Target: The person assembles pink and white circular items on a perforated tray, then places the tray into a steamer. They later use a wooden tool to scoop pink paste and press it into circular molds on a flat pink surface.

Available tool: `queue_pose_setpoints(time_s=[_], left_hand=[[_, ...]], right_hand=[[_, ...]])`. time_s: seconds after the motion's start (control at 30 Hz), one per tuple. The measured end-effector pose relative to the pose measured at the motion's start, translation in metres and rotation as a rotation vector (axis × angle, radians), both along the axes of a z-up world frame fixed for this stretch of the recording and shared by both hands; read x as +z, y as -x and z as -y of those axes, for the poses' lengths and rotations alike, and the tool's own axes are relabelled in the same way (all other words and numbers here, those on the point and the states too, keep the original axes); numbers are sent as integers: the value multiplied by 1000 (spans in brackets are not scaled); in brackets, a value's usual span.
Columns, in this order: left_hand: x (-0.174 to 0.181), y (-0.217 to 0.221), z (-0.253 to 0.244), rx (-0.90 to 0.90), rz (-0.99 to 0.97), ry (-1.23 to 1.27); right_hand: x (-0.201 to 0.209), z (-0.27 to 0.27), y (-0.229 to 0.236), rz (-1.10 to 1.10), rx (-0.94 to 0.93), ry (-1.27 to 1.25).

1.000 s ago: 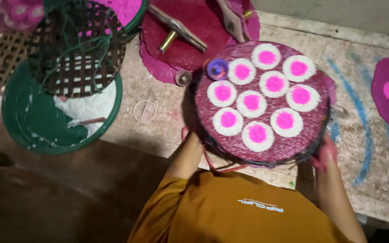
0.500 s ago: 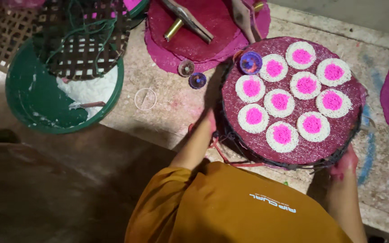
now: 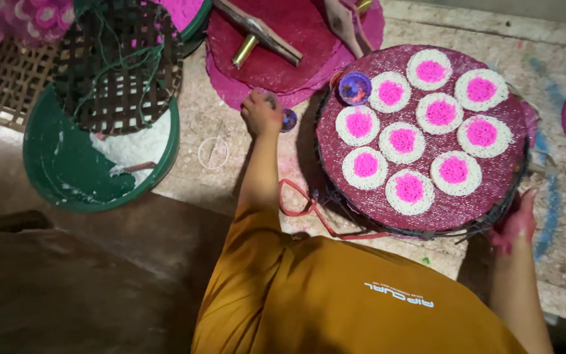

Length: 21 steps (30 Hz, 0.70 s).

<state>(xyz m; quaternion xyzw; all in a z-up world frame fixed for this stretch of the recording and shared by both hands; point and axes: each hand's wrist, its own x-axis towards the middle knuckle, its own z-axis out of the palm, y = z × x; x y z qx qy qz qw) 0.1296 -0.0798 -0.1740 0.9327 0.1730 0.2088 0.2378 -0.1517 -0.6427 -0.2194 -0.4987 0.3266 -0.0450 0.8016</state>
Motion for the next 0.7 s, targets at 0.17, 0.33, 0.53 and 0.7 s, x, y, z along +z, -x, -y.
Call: queue_pose_setpoints(time_s=[0.17,0.33,0.53,0.7], left_hand=[[-14,23,0,-75,66,46],[-22,59,18,-391,39,-30],[77,87,31,-381,188,225],[191,162,81,-991,-15,358]], right_hand=[[3,16,22,141,-24,-1],[-3,29,45,97,-129,-8],[85,-4,28,357,-313,479],[216,-101,-1,556,185,558]])
